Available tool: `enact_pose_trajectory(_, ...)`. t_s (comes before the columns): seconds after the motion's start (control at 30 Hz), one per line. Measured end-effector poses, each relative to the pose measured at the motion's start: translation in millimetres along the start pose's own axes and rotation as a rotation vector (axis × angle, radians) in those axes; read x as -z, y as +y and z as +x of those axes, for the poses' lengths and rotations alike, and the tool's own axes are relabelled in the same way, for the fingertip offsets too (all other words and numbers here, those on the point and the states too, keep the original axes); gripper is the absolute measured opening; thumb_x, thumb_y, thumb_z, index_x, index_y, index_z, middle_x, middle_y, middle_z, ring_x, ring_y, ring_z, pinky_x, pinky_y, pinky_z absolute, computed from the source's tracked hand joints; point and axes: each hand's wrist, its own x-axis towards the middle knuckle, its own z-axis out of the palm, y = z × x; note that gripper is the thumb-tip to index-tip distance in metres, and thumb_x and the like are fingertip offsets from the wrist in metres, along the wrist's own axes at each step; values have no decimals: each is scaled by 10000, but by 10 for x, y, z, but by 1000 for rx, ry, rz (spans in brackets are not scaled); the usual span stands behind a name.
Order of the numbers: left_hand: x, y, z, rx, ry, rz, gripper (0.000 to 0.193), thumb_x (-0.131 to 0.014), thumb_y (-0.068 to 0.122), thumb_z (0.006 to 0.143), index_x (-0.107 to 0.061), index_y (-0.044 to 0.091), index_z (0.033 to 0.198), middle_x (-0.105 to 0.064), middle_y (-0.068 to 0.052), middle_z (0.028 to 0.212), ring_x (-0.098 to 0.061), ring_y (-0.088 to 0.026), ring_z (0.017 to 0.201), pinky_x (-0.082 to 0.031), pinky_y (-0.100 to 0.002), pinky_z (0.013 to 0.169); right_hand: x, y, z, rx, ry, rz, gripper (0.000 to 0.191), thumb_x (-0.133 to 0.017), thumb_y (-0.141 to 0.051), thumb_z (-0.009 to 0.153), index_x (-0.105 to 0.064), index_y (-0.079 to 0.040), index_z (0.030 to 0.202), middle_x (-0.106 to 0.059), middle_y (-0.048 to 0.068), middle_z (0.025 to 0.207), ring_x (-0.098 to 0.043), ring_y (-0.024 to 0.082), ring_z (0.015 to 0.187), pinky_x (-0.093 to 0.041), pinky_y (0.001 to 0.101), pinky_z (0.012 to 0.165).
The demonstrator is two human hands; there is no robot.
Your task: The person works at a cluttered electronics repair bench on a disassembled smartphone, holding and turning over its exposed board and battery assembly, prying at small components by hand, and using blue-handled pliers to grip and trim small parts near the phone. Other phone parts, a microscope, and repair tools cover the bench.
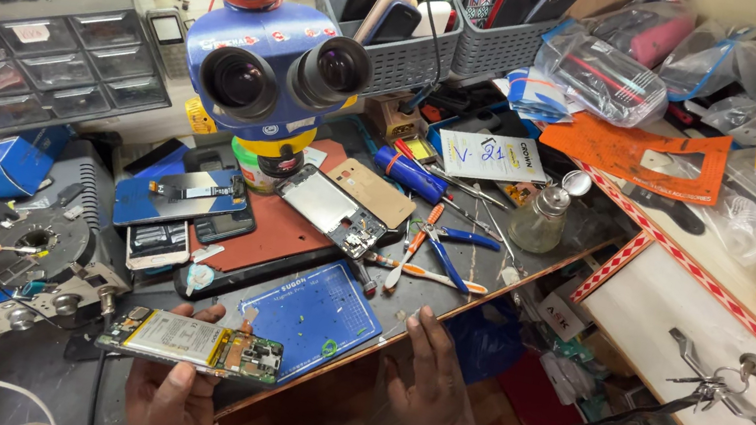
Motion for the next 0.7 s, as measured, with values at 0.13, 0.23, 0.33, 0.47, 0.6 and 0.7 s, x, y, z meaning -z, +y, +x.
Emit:
enact_pose_trajectory(0.13,23,-24,-18,26,6,-7,708,-655,120,916,-337,-132,1497,-461,-432,1423,-623,-474,1224,-565,-518,988,34,0,-9,17,0,-21,831,-813,-101,779,-376,2,1479,-374,228,1506,-443,431,1383,-455,483,1127)
enact_pose_trajectory(0.23,54,-41,1,20,10,-18,697,-647,103,944,-339,-139,1521,-472,-437,1445,-613,-434,1236,-563,-466,961,10,-20,-14,10,30,2,837,-812,-94,781,-375,-7,1489,-370,221,1536,-446,419,1399,-455,467,1133)
enact_pose_trajectory(0.33,79,-22,-10,26,-7,-35,688,-641,89,977,-341,-133,1555,-476,-433,1480,-603,-402,1221,-552,-427,938,-47,-32,-63,-19,43,59,831,-805,-80,806,-368,-8,1509,-355,225,1569,-450,410,1426,-465,438,1149)
enact_pose_trajectory(0.47,63,23,-42,58,-46,-66,636,-619,96,967,-372,-89,1523,-493,-377,1456,-626,-411,1225,-551,-490,995,-112,11,-134,-28,57,65,810,-789,-80,828,-365,-1,1513,-360,237,1573,-453,422,1433,-474,422,1148)
enact_pose_trajectory(0.6,-35,32,-37,96,30,-57,600,-606,52,908,-404,-18,1468,-553,-302,1407,-655,-429,1198,-542,-524,984,-72,-23,-79,-22,57,-12,822,-773,-101,742,-396,-9,1468,-428,222,1518,-474,440,1363,-461,487,1092)
enact_pose_trajectory(0.7,-90,64,25,126,126,-84,565,-616,66,903,-431,-14,1430,-605,-276,1336,-662,-384,1171,-578,-545,968,26,-174,105,-53,92,-45,673,-764,-106,743,-528,-27,1368,-543,209,1425,-569,407,1274,-513,451,1006)
